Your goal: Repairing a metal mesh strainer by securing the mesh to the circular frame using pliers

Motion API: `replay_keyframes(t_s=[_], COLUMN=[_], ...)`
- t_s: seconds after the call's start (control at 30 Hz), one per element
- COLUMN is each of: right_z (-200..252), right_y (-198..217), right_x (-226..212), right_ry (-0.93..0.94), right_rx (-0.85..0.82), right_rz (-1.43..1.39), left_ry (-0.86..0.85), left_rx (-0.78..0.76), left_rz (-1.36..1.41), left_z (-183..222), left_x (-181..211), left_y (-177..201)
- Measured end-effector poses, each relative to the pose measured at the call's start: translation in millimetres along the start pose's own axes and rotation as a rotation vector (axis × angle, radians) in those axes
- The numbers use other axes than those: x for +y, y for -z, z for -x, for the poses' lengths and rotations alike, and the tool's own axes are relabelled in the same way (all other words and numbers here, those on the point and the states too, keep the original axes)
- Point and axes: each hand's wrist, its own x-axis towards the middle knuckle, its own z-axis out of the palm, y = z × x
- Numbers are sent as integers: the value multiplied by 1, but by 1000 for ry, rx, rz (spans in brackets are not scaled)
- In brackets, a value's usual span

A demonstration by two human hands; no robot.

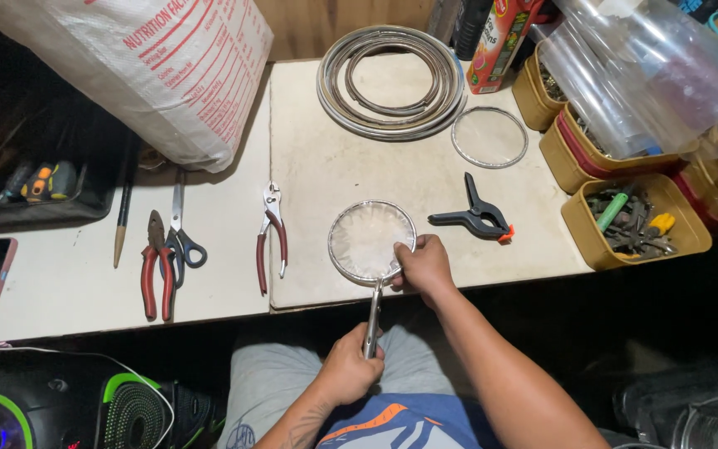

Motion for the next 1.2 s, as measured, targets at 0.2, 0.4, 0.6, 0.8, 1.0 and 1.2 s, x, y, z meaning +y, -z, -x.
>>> replay_keyframes(t_s=[0.2, 0.4, 0.6, 0.8, 1.0, 1.2], right_z=[-6, 1, -23, 1, 2, -13], right_y=[2, 9, 2, 14, 25, 31], right_x=[9, 9, 41, 33, 39, 56], right_ry=[71, 84, 152, 138, 164, 295], right_rx=[53, 16, 18, -8, -68, -86], right_rz=[-61, -208, -302, -328, -281, -44], left_ry=[-11, 104, 40, -76, -259, -133], left_rx=[-175, 122, 398, 548, 759, 656], left_rz=[253, -194, -461, -536, -669, -725], left_z=[-2, 19, -9, -90, -62, -37], left_x=[-11, 20, 38, 11, 52, 26], left_y=[7, 56, 93, 104, 116, 126])
